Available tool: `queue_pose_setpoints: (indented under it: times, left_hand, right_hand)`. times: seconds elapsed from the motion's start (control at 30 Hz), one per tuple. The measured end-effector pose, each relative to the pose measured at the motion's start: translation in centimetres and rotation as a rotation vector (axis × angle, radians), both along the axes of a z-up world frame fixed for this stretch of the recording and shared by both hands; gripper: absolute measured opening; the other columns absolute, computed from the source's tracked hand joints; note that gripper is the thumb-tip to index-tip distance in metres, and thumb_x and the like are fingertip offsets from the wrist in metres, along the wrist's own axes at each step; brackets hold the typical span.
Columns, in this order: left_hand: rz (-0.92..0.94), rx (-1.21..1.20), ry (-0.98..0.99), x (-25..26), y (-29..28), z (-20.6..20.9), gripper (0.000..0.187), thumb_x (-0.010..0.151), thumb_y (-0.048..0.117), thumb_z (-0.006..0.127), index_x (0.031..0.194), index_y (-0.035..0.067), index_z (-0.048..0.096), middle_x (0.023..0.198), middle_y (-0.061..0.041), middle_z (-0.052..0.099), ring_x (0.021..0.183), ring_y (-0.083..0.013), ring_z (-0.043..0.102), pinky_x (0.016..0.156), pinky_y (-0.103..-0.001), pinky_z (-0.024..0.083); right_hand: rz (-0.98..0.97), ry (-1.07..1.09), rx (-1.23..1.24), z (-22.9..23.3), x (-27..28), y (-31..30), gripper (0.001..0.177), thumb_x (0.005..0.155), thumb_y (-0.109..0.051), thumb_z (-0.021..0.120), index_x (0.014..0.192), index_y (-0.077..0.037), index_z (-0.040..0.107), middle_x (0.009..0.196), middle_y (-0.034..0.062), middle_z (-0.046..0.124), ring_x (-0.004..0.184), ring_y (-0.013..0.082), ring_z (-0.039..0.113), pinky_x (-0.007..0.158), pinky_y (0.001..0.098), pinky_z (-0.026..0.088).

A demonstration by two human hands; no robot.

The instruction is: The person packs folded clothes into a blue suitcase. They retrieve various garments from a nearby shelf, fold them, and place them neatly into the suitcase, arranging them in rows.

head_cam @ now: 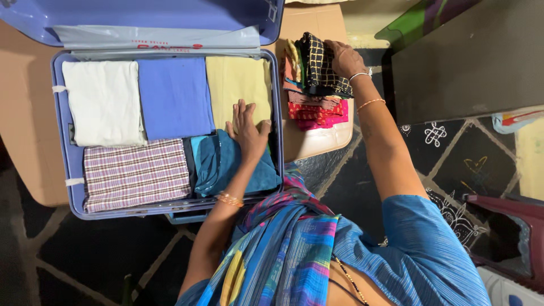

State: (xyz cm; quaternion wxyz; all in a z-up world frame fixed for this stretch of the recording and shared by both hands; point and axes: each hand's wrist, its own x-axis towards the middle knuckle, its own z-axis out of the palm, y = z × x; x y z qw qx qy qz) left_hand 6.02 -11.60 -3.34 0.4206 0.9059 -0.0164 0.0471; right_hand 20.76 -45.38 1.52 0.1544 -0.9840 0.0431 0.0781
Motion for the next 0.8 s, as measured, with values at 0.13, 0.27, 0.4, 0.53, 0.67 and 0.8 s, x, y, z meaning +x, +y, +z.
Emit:
queue_pose_setpoints:
  times: [0.13, 0.27, 0.4, 0.53, 0.67, 0.8]
  left_hand:
    - [-0.157, -0.398, 0.121, 0.0, 5.4, 1.5, 0.049, 0.101, 0.036, 0.066, 0.146, 0.021, 0.055, 0.157, -0.008, 0.053, 0.149, -0.0236, 0.047, 0.126, -0.052, 0.036]
    - [-0.172, -0.057, 0.023, -2.8, 11.0, 5.1, 0.045, 0.1, 0.036, 0.064, 0.14, 0.016, 0.061, 0.154, -0.01, 0.056, 0.148, -0.0263, 0.047, 0.12, -0.058, 0.026]
    - [-0.244, 0.242, 0.11, -6.0, 12.7, 6.4, 0.069, 0.093, 0.056, 0.063, 0.152, 0.021, 0.051, 0.165, -0.015, 0.035, 0.155, -0.0345, 0.026, 0.116, -0.072, 0.016]
    - [-0.363, 0.416, 0.326, -9.0, 11.5, 4.3, 0.109, 0.078, 0.079, 0.06, 0.162, 0.022, 0.02, 0.168, -0.022, -0.003, 0.153, -0.0459, -0.007, 0.101, -0.086, 0.001]
    - [-0.356, 0.43, 0.366, -9.1, 11.4, 2.1, 0.117, 0.075, 0.085, 0.056, 0.165, 0.026, 0.009, 0.171, -0.017, -0.011, 0.156, -0.0421, -0.014, 0.104, -0.087, -0.004]
    - [-0.374, 0.43, 0.401, -8.6, 11.8, 1.3, 0.12, 0.074, 0.087, 0.055, 0.165, 0.027, 0.007, 0.17, -0.017, -0.013, 0.155, -0.042, -0.017, 0.103, -0.087, -0.006]
  right_hand:
    - [0.072, 0.035, 0.032, -1.0, 1.0, -0.4, 0.06, 0.089, 0.0, 0.054, 0.147, -0.016, 0.053, 0.143, 0.0131, 0.059, 0.127, 0.0373, 0.058, 0.107, 0.0441, 0.046]
    - [0.21, -0.014, 0.046, -2.0, 1.6, -1.5, 0.078, 0.075, 0.01, 0.052, 0.151, -0.01, 0.047, 0.149, 0.018, 0.054, 0.134, 0.0377, 0.052, 0.113, 0.0451, 0.038]
    - [0.1, 0.132, 0.029, -1.0, 1.7, -1.1, 0.076, 0.078, 0.005, 0.054, 0.151, -0.015, 0.047, 0.143, 0.02, 0.055, 0.129, 0.0408, 0.054, 0.112, 0.0455, 0.041]
    - [0.12, 0.048, -0.027, -1.1, 2.1, -1.6, 0.063, 0.08, -0.001, 0.056, 0.142, -0.011, 0.057, 0.133, 0.0229, 0.059, 0.123, 0.0432, 0.056, 0.107, 0.049, 0.044]
    - [0.14, 0.001, -0.104, -1.9, 2.4, -2.9, 0.048, 0.085, -0.007, 0.058, 0.133, -0.006, 0.064, 0.13, 0.0218, 0.063, 0.122, 0.0416, 0.058, 0.106, 0.0498, 0.046]
    - [0.16, -0.036, -0.075, -1.0, 1.6, -3.7, 0.041, 0.086, -0.013, 0.065, 0.125, -0.003, 0.063, 0.123, 0.0223, 0.065, 0.115, 0.0412, 0.061, 0.101, 0.0501, 0.047]
